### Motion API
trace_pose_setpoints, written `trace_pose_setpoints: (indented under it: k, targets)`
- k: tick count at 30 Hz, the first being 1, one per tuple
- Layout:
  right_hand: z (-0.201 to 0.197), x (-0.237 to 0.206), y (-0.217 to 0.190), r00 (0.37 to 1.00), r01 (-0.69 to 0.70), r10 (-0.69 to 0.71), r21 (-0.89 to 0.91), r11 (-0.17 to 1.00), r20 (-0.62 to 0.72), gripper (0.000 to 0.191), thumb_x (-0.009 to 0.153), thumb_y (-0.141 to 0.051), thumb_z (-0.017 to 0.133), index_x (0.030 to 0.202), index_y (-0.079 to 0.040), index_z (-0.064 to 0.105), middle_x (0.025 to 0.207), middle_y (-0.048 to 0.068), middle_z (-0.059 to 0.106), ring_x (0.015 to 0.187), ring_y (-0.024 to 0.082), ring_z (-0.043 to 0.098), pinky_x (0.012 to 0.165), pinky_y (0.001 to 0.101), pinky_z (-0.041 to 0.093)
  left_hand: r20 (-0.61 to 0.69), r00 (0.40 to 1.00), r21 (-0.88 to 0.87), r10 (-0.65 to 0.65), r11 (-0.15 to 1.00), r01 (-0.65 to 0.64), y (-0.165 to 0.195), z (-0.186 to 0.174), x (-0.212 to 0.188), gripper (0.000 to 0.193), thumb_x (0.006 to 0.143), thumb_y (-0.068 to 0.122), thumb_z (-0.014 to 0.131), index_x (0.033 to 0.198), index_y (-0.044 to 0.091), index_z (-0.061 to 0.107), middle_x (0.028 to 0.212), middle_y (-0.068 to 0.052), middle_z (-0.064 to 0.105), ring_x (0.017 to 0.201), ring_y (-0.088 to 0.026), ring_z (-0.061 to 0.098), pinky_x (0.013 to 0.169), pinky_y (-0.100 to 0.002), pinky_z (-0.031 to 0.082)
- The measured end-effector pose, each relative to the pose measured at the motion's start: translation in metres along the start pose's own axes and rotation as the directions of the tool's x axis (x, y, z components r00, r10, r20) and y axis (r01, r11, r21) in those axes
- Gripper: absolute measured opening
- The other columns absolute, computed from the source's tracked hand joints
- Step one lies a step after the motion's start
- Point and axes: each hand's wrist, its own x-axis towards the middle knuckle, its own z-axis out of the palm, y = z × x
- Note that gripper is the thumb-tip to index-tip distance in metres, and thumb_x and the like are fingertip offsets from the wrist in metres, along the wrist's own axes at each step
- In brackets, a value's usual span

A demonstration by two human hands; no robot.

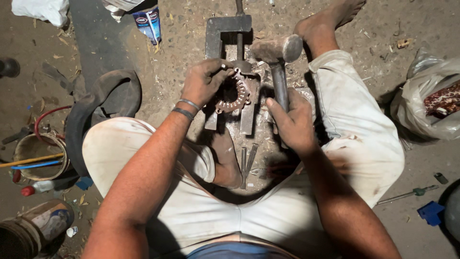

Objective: The person sits on the workshop floor working on a toothed metal component held in a clamp fixture. They position small metal parts on the component and strike them with a ball-peen hammer, repositioning the component and parts between hammer strikes and adjusting the fixture.

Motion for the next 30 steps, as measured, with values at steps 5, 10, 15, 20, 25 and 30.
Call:
trace_pose_setpoints:
  k: [5,10,15,20,25,30]
  targets:
    - [-0.002,-0.003,-0.004,0.999,0.043,-0.043,-0.008,0.999,0.003,0.023,0.098,-0.022,0.069,0.093,-0.001,0.059,0.062,0.002,0.055,0.049,0.008,0.051,0.044,0.0286,0.041,0.015,1.000,-0.005,0.011,1.000,-0.011,0.001,-0.001,0.000,0.019,0.093,0.020,0.079,0.109,0.010,0.077,0.102,-0.013,0.077,0.089,-0.026,0.077,0.078,-0.035,0.060]
    - [-0.004,-0.006,0.001,0.979,0.194,-0.203,-0.182,0.964,-0.030,0.023,0.099,-0.018,0.072,0.094,0.001,0.059,0.066,0.007,0.054,0.060,0.013,0.048,0.053,0.0339,0.040,0.050,0.999,0.064,0.017,0.998,-0.021,0.001,0.000,-0.005,0.020,0.091,0.019,0.080,0.108,0.009,0.078,0.104,-0.013,0.077,0.089,-0.029,0.076,0.079,-0.037,0.060]
    - [-0.002,-0.012,0.010,0.944,0.307,-0.326,-0.240,0.921,-0.045,0.024,0.097,-0.017,0.073,0.093,0.001,0.058,0.069,0.011,0.054,0.061,0.018,0.050,0.058,0.0354,0.041,0.075,0.987,0.090,0.142,0.985,-0.148,-0.003,0.003,-0.012,0.021,0.093,0.014,0.076,0.111,0.005,0.075,0.112,-0.015,0.075,0.096,-0.034,0.074,0.085,-0.039,0.060]
    - [0.012,-0.012,0.016,0.937,0.349,-0.340,-0.206,0.914,0.078,0.029,0.097,-0.021,0.070,0.108,0.003,0.058,0.076,0.016,0.064,0.067,0.030,0.064,0.062,0.0408,0.051,0.081,0.977,0.159,0.196,0.965,-0.207,-0.004,0.006,-0.014,0.022,0.093,0.012,0.076,0.112,0.003,0.073,0.113,-0.016,0.073,0.101,-0.037,0.072,0.088,-0.041,0.059]
    - [0.014,-0.012,0.015,0.950,0.313,-0.282,-0.417,0.853,0.136,0.031,0.095,-0.027,0.073,0.102,0.001,0.061,0.072,0.024,0.064,0.069,0.044,0.067,0.060,0.0505,0.051,0.059,0.983,0.133,0.175,0.974,-0.182,-0.007,0.006,-0.012,0.031,0.084,0.009,0.075,0.114,0.004,0.074,0.115,-0.018,0.073,0.100,-0.039,0.071,0.088,-0.042,0.058]
    - [0.016,-0.015,0.011,0.938,0.346,-0.331,-0.209,0.915,0.104,0.030,0.096,-0.024,0.068,0.108,0.002,0.059,0.076,0.020,0.067,0.065,0.036,0.070,0.062,0.0460,0.054,0.067,0.995,0.071,0.071,0.995,-0.076,-0.010,0.008,-0.015,0.021,0.091,0.013,0.076,0.110,0.005,0.075,0.113,-0.015,0.074,0.101,-0.036,0.073,0.089,-0.041,0.059]
